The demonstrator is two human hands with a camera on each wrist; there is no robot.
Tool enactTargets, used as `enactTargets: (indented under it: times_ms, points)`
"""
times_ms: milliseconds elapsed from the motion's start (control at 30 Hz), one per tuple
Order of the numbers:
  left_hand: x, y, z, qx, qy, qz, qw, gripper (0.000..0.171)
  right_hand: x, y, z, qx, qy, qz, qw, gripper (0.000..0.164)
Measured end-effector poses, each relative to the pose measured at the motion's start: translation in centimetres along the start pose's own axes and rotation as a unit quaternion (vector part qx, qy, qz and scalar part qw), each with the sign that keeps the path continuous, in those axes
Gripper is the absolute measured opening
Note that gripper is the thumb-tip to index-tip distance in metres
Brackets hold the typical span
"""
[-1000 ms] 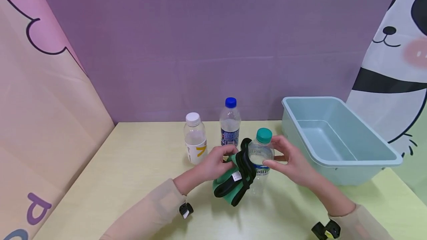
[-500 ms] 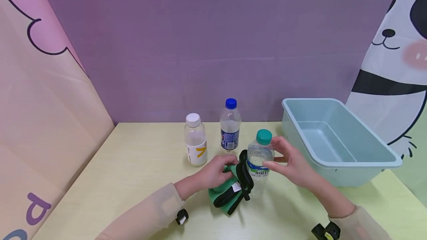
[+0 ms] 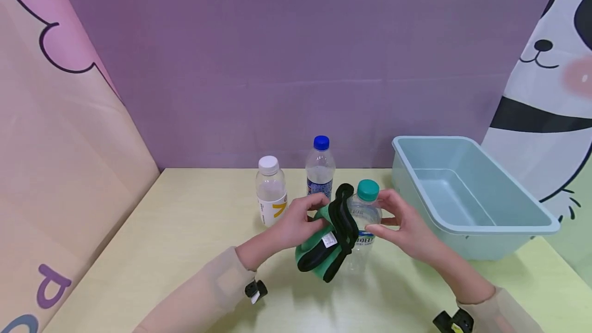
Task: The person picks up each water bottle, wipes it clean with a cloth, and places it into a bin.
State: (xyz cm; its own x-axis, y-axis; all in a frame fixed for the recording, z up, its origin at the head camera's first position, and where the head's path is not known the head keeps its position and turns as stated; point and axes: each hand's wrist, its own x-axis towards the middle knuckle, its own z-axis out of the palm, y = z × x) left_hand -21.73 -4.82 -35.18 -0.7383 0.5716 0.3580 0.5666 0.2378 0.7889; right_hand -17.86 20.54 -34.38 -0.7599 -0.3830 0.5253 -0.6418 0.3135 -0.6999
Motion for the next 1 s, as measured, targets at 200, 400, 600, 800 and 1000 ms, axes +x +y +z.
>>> enactTargets:
  times_ms: [200,400,600,800,1000]
  points:
    - [0.5,1.7,-0.9,-0.018,0.027,0.011,0.9994,0.013,0.0,0.0,0.0,0.007,-0.001,-0.006,1.0,0.047]
    - [1.0,2.7,-1.3,-0.033,0.033,0.018,0.9987,0.012,0.0,-0.3,0.1,0.009,0.002,-0.006,1.0,0.047]
    - [1.1,2.8,-1.2,-0.03,0.031,0.008,0.999,0.013,0.1,-0.5,0.0,-0.005,0.003,-0.015,1.0,0.048]
    - [0.9,2.8,-1.1,-0.007,0.026,-0.007,0.9996,0.015,0.1,-0.3,-0.1,-0.003,0.003,-0.012,1.0,0.047]
    - [0.6,2.1,-0.8,-0.009,0.006,-0.003,0.9999,0.014,0.0,-0.2,0.0,0.0,0.002,-0.008,1.0,0.047]
